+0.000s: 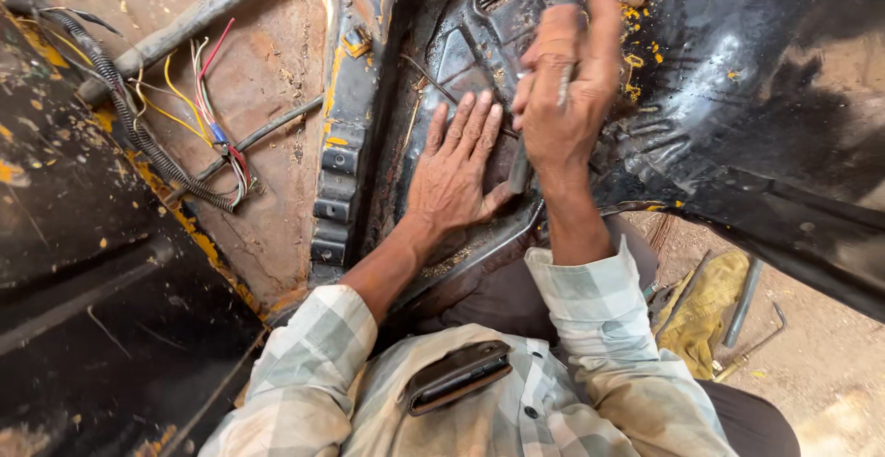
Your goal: The person sits on the ground beside a vehicle body panel and gas-welds a copper filler rod onto the panel with a torch, then uses a hammer to strike and shape the welded area, and resumes welding with the torch and rod.
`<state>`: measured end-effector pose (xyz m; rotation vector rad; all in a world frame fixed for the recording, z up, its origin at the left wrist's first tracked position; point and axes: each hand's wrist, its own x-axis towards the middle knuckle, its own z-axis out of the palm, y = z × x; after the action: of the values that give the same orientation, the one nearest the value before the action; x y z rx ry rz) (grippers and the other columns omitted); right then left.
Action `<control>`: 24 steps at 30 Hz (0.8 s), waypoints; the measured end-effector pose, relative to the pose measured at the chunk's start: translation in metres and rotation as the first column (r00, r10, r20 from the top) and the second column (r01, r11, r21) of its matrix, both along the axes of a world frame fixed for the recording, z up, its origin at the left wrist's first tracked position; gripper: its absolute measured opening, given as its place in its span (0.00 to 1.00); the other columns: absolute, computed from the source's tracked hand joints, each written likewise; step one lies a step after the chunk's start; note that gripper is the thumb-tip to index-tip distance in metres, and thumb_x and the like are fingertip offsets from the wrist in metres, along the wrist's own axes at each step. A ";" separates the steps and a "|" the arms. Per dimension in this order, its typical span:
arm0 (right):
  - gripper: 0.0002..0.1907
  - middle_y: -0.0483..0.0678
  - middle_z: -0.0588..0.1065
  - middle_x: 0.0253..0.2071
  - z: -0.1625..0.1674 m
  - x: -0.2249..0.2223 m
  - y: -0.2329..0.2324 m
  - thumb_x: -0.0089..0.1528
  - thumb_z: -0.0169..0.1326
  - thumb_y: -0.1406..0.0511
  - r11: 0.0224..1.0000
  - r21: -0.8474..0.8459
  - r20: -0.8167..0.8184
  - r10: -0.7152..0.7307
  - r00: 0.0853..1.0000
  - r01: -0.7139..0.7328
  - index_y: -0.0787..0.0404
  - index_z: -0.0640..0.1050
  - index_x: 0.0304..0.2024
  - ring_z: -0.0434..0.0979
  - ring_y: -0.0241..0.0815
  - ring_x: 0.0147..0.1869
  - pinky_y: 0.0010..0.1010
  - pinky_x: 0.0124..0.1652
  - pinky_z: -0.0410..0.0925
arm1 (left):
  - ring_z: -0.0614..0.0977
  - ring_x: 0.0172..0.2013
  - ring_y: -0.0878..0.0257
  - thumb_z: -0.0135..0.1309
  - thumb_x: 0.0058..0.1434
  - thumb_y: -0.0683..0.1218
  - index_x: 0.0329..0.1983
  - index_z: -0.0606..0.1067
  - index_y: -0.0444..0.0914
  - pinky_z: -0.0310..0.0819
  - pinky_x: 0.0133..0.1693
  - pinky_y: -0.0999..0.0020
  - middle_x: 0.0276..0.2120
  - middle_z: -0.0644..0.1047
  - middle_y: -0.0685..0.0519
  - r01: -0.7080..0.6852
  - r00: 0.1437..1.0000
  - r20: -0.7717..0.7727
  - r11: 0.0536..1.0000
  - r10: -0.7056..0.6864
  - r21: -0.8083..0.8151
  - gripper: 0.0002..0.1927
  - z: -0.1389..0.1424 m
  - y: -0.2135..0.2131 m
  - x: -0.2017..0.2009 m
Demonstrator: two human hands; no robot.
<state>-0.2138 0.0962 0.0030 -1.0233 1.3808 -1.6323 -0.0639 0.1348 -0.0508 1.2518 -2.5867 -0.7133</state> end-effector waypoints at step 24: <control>0.14 0.55 0.68 0.41 -0.019 -0.037 -0.080 0.77 0.42 0.60 0.930 -0.255 -0.532 -0.363 0.765 0.264 0.64 0.65 0.59 0.68 0.50 0.40 0.39 0.43 0.67 | 0.55 0.75 0.44 0.49 0.65 0.61 0.74 0.58 0.28 0.39 0.74 0.49 0.74 0.58 0.36 -0.045 0.988 -0.149 0.996 0.032 -0.083 0.43 -0.011 0.005 -0.008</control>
<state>-0.2505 0.0158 -0.0161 -1.5408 1.9231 -1.7812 -0.0716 0.1398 -0.0619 1.1733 -2.4402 -0.6536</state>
